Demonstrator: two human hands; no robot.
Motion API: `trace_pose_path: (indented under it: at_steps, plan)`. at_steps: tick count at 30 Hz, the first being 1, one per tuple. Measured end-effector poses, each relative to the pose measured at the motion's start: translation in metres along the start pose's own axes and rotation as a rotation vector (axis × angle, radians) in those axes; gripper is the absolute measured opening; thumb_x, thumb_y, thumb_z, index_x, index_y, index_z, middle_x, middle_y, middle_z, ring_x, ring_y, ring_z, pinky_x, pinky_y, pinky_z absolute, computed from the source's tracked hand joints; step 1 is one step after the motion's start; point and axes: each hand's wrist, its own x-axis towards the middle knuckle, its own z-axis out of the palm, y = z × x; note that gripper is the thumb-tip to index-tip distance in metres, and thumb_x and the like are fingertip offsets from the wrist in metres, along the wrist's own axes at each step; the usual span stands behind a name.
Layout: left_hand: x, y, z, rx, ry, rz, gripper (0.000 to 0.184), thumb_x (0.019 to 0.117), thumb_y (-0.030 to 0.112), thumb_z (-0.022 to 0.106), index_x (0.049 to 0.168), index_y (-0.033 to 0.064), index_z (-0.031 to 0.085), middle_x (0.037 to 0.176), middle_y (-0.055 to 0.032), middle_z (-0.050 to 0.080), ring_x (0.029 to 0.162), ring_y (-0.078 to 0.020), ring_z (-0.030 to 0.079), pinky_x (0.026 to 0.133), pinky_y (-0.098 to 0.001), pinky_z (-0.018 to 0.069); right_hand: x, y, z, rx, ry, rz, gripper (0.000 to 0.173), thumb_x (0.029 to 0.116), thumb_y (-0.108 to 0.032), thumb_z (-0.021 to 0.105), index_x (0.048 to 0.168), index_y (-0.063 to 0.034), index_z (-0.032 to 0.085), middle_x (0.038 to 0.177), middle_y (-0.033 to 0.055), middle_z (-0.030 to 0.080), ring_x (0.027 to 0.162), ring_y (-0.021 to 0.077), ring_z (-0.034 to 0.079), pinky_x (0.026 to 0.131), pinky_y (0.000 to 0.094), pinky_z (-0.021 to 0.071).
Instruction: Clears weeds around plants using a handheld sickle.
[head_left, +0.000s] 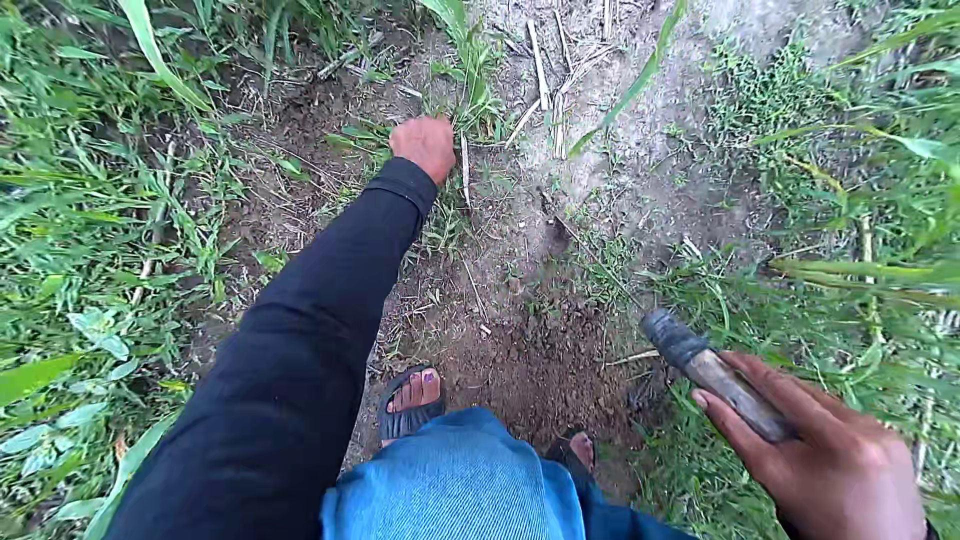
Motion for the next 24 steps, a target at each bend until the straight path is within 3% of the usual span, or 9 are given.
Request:
trace_pose_path:
  at_steps: [5,8,11,12,14,16,19,21,24]
  plan:
    - [-0.017,0.004,0.011,0.129,-0.048,0.250,0.030,0.0880,0.018,0.074,0.112,0.0008,0.069,0.104,-0.0308,0.070,0.102,-0.0537,0.067,0.079,-0.0735,0.0503,-0.010,-0.006,0.008,-0.024,-0.011,0.017,0.053,0.0912,-0.046,0.065,0.121,-0.0024,0.074,0.087,0.0213,0.072,0.064,0.0351,0.069,0.052,0.0500,0.0526]
    - [-0.015,0.009,0.012,0.092,0.027,0.287,0.039,0.0882,0.014,0.071,0.125,0.0038,0.066,0.109,-0.0319,0.069,0.102,-0.0551,0.066,0.078,-0.0736,0.0500,-0.015,-0.005,0.015,-0.044,-0.009,0.013,0.054,0.0916,-0.046,0.064,0.122,-0.0022,0.073,0.086,0.0209,0.072,0.063,0.0340,0.068,0.051,0.0480,0.0521]
    - [0.008,0.004,-0.005,0.027,0.074,0.051,0.064,0.0915,0.010,0.068,0.150,-0.0037,0.045,0.117,-0.0411,0.063,0.106,-0.0633,0.062,0.082,-0.0792,0.0470,-0.016,-0.002,0.017,-0.027,0.008,0.019,0.054,0.0920,-0.047,0.063,0.122,-0.0033,0.074,0.087,0.0201,0.073,0.064,0.0325,0.069,0.051,0.0474,0.0522]
    - [0.017,0.002,-0.010,0.025,0.083,-0.012,0.067,0.0916,0.011,0.069,0.150,-0.0066,0.042,0.119,-0.0417,0.063,0.108,-0.0636,0.061,0.084,-0.0791,0.0466,-0.015,-0.001,0.017,-0.022,0.016,0.021,0.054,0.0919,-0.047,0.063,0.121,-0.0035,0.074,0.087,0.0198,0.073,0.064,0.0323,0.069,0.051,0.0474,0.0522]
    - [0.023,0.005,-0.018,0.056,0.071,-0.015,0.052,0.0926,0.014,0.070,0.136,-0.0102,0.053,0.117,-0.0406,0.063,0.110,-0.0622,0.061,0.085,-0.0778,0.0474,-0.014,-0.001,0.015,-0.020,0.018,0.028,0.054,0.0917,-0.047,0.064,0.121,-0.0036,0.074,0.087,0.0197,0.073,0.065,0.0324,0.069,0.052,0.0474,0.0527]
    - [0.026,0.007,-0.017,0.098,0.029,0.049,0.035,0.0937,0.018,0.071,0.118,-0.0073,0.065,0.115,-0.0371,0.066,0.110,-0.0595,0.063,0.084,-0.0771,0.0484,-0.015,-0.003,0.015,-0.017,0.010,0.033,0.054,0.0912,-0.047,0.064,0.120,-0.0026,0.074,0.087,0.0203,0.073,0.065,0.0330,0.069,0.052,0.0478,0.0531]
    - [0.023,0.002,-0.010,0.089,0.028,0.172,0.033,0.0908,0.018,0.073,0.116,-0.0030,0.068,0.110,-0.0349,0.068,0.107,-0.0577,0.065,0.084,-0.0778,0.0475,-0.017,-0.004,0.016,-0.013,-0.012,0.040,0.053,0.0915,-0.045,0.065,0.121,-0.0016,0.073,0.088,0.0224,0.072,0.064,0.0346,0.069,0.052,0.0484,0.0529]
    - [0.019,-0.007,-0.014,0.018,0.118,0.193,0.038,0.0891,0.012,0.070,0.123,-0.0032,0.065,0.115,-0.0383,0.065,0.109,-0.0606,0.063,0.084,-0.0792,0.0456,-0.019,-0.004,0.018,-0.017,-0.021,0.048,0.053,0.0918,-0.045,0.066,0.122,-0.0016,0.073,0.088,0.0227,0.072,0.064,0.0346,0.068,0.052,0.0481,0.0522]
    - [0.041,-0.033,-0.025,-0.028,0.211,0.028,0.057,0.0900,0.008,0.069,0.143,-0.0050,0.053,0.139,-0.0411,0.051,0.120,-0.0650,0.054,0.087,-0.0813,0.0455,-0.019,-0.005,0.017,-0.013,-0.041,0.049,0.054,0.0920,-0.045,0.066,0.123,-0.0007,0.072,0.087,0.0232,0.072,0.064,0.0346,0.068,0.052,0.0482,0.0520]
